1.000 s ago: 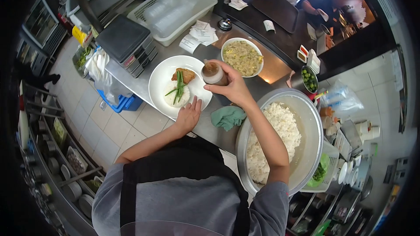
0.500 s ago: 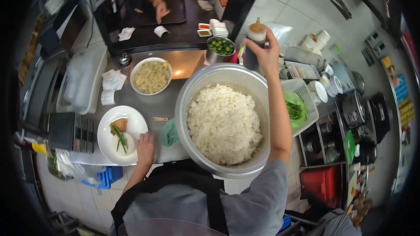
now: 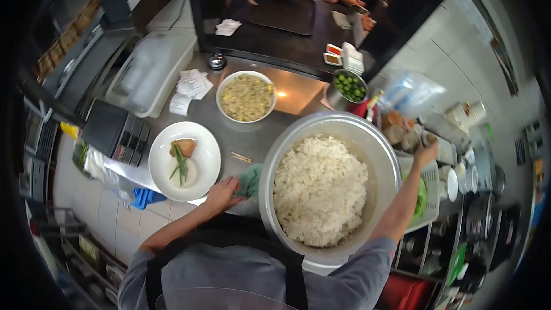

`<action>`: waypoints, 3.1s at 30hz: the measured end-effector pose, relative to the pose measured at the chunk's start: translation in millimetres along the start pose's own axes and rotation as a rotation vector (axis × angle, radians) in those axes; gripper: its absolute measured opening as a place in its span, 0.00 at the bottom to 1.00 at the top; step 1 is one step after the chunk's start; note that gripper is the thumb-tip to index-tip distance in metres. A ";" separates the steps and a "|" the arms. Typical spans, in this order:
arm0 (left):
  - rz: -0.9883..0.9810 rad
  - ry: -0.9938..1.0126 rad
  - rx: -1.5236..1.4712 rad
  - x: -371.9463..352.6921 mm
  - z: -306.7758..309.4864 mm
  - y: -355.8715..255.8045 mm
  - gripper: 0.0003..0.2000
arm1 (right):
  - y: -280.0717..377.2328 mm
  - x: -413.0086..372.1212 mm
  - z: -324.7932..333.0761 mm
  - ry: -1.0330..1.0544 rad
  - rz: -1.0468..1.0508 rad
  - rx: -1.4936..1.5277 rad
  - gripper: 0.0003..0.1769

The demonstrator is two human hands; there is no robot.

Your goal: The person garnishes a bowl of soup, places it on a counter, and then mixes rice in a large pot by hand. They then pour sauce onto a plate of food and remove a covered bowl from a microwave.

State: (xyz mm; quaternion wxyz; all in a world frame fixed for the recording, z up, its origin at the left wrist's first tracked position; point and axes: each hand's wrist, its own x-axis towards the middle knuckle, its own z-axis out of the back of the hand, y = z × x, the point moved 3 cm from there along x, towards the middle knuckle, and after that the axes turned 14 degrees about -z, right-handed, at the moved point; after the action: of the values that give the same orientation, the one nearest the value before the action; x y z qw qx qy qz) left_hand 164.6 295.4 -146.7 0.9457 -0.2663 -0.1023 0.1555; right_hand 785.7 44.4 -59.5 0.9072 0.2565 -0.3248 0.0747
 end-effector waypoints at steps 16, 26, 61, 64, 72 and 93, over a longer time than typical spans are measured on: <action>0.646 -1.060 -1.836 -155.2 -19.4 95.6 0.28 | -109.2 9.3 -124.9 0.297 -0.517 0.267 0.34; 0.641 -0.883 -1.633 -163.9 48.9 80.9 0.30 | -21.9 -20.6 -46.7 0.020 -0.407 0.201 0.39; 0.264 -0.480 -2.066 414.5 30.0 298.9 0.29 | 13.6 -198.2 179.0 0.513 -0.102 -0.094 0.45; 0.284 -0.546 -2.006 420.8 28.9 292.5 0.29 | 15.6 -195.9 179.3 0.536 -0.134 -0.103 0.46; 0.553 -0.897 -1.690 440.6 42.0 264.0 0.33 | 14.7 -196.9 179.4 0.505 -0.107 -0.112 0.45; 0.033 -0.116 -1.494 307.9 103.6 2.5 0.42 | -15.8 -195.7 163.4 0.460 -0.157 0.056 0.39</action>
State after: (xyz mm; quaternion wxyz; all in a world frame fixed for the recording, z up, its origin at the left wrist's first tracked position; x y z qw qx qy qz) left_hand 421.9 453.7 -27.3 0.5039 -0.8304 -0.2263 0.0729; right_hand 548.2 -47.0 -81.6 0.9529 0.2822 -0.0865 0.0691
